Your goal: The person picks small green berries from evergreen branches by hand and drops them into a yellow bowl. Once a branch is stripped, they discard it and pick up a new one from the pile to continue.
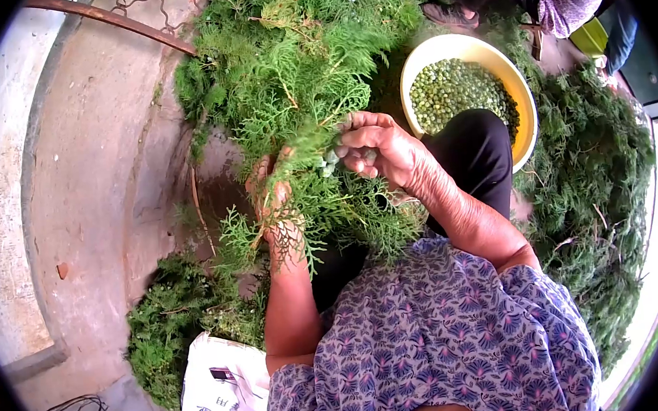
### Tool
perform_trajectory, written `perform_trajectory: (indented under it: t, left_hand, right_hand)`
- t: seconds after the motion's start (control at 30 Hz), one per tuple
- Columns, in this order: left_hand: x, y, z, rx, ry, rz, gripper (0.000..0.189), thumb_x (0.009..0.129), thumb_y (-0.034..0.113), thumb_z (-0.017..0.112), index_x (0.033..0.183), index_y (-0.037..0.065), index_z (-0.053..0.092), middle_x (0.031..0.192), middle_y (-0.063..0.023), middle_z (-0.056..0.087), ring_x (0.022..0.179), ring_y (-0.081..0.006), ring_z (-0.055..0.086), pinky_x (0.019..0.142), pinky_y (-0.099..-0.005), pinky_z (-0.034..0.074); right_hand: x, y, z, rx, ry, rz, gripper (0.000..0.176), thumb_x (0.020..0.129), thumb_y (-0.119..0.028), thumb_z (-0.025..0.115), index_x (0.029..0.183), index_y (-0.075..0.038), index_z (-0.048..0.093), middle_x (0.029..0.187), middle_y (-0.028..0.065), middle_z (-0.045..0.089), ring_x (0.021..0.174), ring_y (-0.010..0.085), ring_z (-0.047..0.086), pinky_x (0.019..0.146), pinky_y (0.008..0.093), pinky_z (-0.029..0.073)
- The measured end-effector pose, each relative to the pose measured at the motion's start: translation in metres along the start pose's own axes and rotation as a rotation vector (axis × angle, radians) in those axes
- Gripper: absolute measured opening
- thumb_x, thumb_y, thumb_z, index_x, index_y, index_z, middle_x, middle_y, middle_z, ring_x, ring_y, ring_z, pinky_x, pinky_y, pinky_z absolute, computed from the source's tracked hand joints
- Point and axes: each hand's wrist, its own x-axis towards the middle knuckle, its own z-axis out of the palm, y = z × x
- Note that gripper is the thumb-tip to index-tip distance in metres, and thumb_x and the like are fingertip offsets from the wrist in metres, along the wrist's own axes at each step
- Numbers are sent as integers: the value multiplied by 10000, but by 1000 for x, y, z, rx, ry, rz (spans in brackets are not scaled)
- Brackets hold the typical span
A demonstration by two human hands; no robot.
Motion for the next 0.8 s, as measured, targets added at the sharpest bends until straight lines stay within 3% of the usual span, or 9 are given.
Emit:
perform_trajectory:
  t: [0.07,0.3,0.4,0.43,0.47,0.53,0.67,0.73,0.8]
  left_hand:
    - [1,4,-6,2,-219,50,386,806,103,594,1143,-47,478,1057,-139,576,959,-208,574,814,-339,494]
    - [2,13,16,158,106,-73,276,844,151,533,1094,35,514,1067,-66,566,936,-183,543,825,-329,457]
    - [9,19,22,276,174,-98,241,855,136,518,1068,27,543,1072,-81,572,915,-175,556,818,-303,461]
    - [-9,17,50,536,156,130,242,842,111,529,1059,9,560,1087,-102,570,927,-176,559,841,-292,453]
    - [-9,19,48,536,151,128,242,842,111,529,1059,9,560,1087,-102,570,927,-176,559,841,-292,453]
    - [-10,25,40,211,-47,-86,286,810,96,570,1081,5,555,1071,-108,574,947,-180,558,847,-306,453]
    - [-8,17,29,200,5,-39,313,879,156,454,1138,5,544,1041,-76,584,952,-160,550,810,-294,459]
    - [1,12,15,350,33,-48,349,891,161,429,1192,1,507,1089,-72,568,1006,-156,521,843,-269,434]
    - [10,20,22,282,269,-172,351,771,244,668,1035,24,603,1067,-72,579,940,-165,544,845,-306,432]
  right_hand:
    - [1,-2,5,44,-1,-18,46,801,-36,524,839,-46,547,714,93,604,478,135,516,361,209,339]
    - [0,2,11,65,50,-197,111,838,-136,610,912,-56,593,719,47,594,479,97,473,380,206,307]
    - [-6,6,18,-473,69,-363,200,807,-201,659,883,-23,610,655,5,586,487,66,491,425,208,387]
    - [-8,7,22,-656,100,-397,283,769,-256,693,874,-8,608,625,38,585,511,97,526,460,257,417]
    - [1,13,24,-911,126,-681,321,747,-267,709,859,3,578,610,105,561,542,164,556,492,319,427]
    - [3,16,25,-1087,164,-684,310,752,-246,704,837,7,547,610,149,539,549,222,546,522,340,430]
    - [-10,11,30,-982,153,-664,232,778,-167,681,825,2,530,595,125,540,535,209,527,518,327,427]
    - [-22,11,29,-541,103,-468,147,840,-151,621,825,-33,534,572,-16,514,479,70,462,429,223,360]
    - [-28,0,25,-297,68,-437,122,870,-148,577,838,-45,522,569,-10,509,457,62,458,413,193,354]
